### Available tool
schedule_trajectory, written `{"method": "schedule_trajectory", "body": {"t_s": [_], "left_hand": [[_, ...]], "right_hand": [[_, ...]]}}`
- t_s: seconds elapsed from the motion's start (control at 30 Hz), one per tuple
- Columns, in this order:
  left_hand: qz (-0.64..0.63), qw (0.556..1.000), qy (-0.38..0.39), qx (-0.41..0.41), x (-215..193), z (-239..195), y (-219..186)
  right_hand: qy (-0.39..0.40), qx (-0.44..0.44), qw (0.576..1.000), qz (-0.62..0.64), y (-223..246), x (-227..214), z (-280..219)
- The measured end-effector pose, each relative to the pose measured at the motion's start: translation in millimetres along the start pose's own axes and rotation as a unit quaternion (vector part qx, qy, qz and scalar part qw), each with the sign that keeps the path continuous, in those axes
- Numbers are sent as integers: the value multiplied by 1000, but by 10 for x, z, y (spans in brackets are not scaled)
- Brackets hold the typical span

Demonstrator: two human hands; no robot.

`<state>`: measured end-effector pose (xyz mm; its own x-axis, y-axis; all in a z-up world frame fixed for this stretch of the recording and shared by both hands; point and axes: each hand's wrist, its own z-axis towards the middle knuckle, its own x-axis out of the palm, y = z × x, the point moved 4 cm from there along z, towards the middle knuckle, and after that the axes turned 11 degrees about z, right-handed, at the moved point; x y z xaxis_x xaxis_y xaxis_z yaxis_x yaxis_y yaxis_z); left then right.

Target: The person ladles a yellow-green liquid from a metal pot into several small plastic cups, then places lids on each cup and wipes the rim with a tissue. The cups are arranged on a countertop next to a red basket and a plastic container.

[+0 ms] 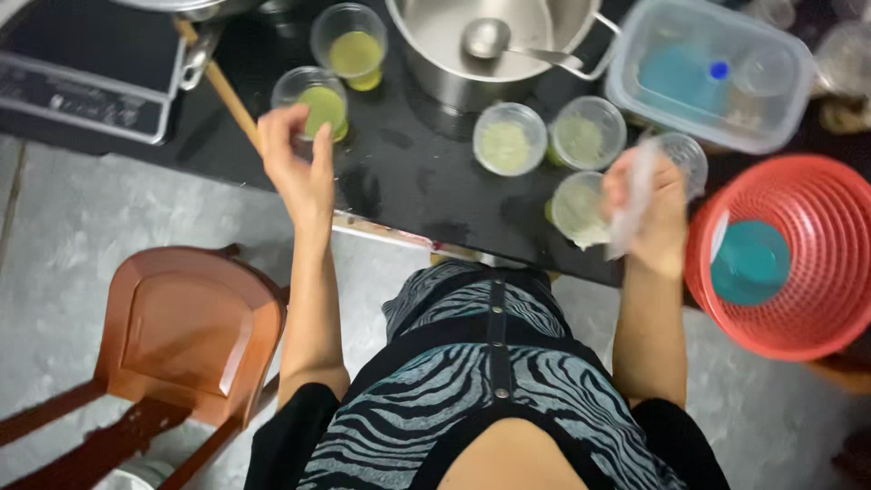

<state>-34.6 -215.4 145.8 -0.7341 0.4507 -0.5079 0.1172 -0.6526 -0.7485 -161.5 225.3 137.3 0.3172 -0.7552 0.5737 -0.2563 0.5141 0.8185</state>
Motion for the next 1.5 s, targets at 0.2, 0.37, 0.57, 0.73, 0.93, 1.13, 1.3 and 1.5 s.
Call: {"method": "schedule_trajectory", "body": {"t_s": [0.2, 0.37, 0.57, 0.73, 0.93, 1.13, 1.3, 1.5], "left_hand": [[274, 953, 37, 127, 134, 355, 36], [285, 944, 81, 143, 331, 421, 461], [257, 957, 111, 73, 516, 364, 547], [209, 967, 112, 98, 366, 165, 108], [155, 954, 200, 161, 380, -349, -474], [59, 950, 265, 152, 624, -842, -647], [28, 944, 292, 150, 703, -910, -661], [-9, 938, 333, 96, 547, -916, -537]], "right_hand": [[82, 145, 982, 84, -598, 462, -117], [91, 154, 982, 53, -743, 542, -188], [77, 167, 981, 65, -759, 454, -273], [88, 184, 975, 83, -739, 606, -255], [118, 169, 978, 30, -830, 769, -202], [80, 199, 977, 18, -1272, 779, -124], [60, 188, 980, 13, -1591, 696, -113], [58, 166, 981, -84, -1650, 699, -91]]}}
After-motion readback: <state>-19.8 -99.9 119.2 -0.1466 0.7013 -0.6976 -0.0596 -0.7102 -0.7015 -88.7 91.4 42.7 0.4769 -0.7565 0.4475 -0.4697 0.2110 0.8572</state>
